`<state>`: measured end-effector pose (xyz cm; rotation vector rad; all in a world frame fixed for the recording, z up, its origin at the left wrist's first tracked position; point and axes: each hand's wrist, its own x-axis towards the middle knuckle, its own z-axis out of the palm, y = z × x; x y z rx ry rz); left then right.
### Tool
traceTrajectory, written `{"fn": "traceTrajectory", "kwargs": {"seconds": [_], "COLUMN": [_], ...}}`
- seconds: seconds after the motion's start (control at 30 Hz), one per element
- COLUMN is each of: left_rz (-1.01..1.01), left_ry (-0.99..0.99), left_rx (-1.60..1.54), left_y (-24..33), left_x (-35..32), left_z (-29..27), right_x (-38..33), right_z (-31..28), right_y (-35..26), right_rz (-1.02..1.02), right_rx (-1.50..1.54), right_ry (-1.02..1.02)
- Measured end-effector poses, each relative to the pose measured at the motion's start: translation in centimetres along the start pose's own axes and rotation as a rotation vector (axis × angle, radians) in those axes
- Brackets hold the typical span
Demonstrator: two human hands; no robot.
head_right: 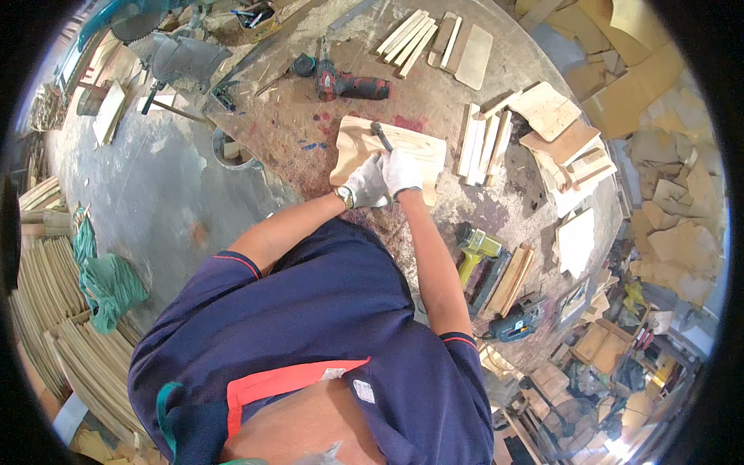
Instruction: The person assembles small wooden pieces on a workbench. They use a hammer to tap pieces into alignment and a nail gun to fasten them together, repeatedly flipping the assembly to work on different sides.
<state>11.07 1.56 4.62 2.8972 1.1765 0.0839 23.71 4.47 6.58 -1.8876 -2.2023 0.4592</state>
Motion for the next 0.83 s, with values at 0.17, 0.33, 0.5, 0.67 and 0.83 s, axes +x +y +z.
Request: {"fn": "traceTrajectory", "kwargs": {"seconds": [0.17,0.33,0.5,0.67,0.83], "left_rz": [-0.004,0.066,-0.169,-0.903,-0.980], "left_ry": [-0.387,-0.127,0.008,0.346,0.089], "left_rx": [-0.038,-0.020,-0.573,-0.907,-1.828], "left_y": [-0.1,-0.1,-2.5,-6.9,-13.0], "left_x": [0.8,0.3,-0.7,-6.8,-9.1], "left_z": [0.1,-1.1,-1.9,-0.2,9.2], "right_x": [-0.6,0.7,-5.0,-14.0,-19.0], "right_z": [0.6,-0.8,-1.3,-0.4,1.7], "right_y": [0.0,0.7,2.3,4.3,5.0], "right_rz": [0.109,0.141,0.487,0.742,0.715], "right_rx": [0.216,-0.001,0.206,0.150,0.155], "right_ry": [0.210,-0.123,0.383,0.569,0.492]}}
